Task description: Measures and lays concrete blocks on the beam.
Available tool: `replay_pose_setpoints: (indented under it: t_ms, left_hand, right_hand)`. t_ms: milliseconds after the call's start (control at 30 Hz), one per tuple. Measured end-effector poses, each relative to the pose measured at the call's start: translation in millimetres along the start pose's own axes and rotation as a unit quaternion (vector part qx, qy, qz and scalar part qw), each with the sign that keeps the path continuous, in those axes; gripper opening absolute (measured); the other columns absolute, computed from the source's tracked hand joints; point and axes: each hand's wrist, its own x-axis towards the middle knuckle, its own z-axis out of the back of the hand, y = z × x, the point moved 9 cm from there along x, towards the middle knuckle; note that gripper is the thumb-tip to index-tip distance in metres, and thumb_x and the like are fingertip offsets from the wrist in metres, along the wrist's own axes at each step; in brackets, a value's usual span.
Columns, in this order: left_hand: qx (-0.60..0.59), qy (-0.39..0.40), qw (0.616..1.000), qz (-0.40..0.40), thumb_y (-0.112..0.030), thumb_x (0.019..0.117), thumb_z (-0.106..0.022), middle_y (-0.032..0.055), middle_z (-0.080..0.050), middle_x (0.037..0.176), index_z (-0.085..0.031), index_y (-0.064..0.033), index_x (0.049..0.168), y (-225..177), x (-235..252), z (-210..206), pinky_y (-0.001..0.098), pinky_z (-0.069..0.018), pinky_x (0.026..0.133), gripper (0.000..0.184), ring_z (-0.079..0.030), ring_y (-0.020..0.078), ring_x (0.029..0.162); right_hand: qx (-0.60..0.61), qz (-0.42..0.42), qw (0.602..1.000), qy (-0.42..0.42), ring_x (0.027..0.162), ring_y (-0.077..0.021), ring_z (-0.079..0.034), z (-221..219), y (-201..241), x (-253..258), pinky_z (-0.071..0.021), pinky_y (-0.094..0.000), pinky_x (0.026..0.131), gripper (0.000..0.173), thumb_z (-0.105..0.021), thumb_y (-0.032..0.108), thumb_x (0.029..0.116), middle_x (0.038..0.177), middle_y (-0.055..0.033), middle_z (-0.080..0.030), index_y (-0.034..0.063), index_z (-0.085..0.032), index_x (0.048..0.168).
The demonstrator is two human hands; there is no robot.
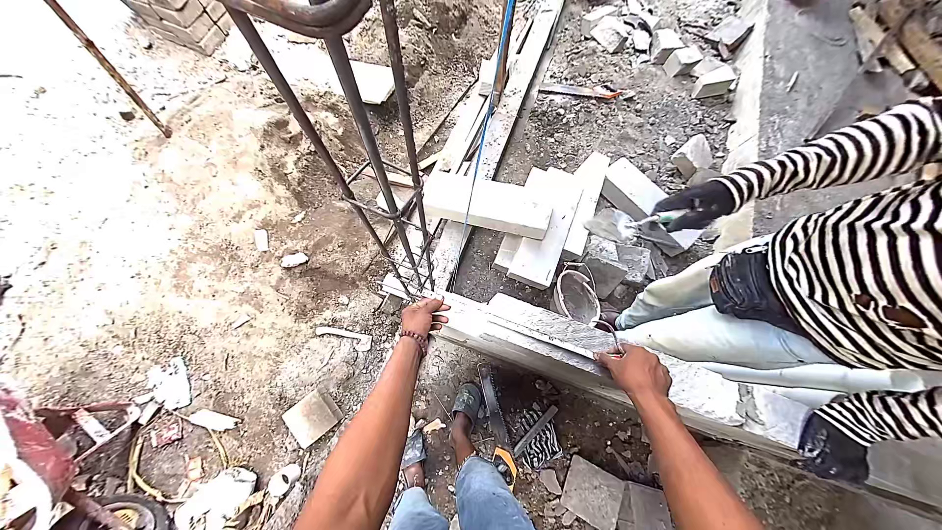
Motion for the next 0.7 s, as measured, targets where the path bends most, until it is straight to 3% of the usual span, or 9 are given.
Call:
replay_pose_setpoints:
  t_ms: [700]
  left_hand:
    - [-0.004,-0.005,1.000,-0.005,-0.024,0.1049,-0.060,0.0104,-0.077,0.090,-0.070,-0.0003,0.109,-7.9,-4.9,-3.4,0.0283,-0.0545,0.053,0.026,-0.068,0.0145,0.061]
  right_hand:
    - [0.017,0.013,1.000,0.008,0.109,-0.0390,-0.068,3.8,-1.3,2.1,-0.0502,-0.0650,0.089,0.042,-0.073,0.055,0.0903,0.111,-0.0162,-0.074,0.0184,-0.077,0.110]
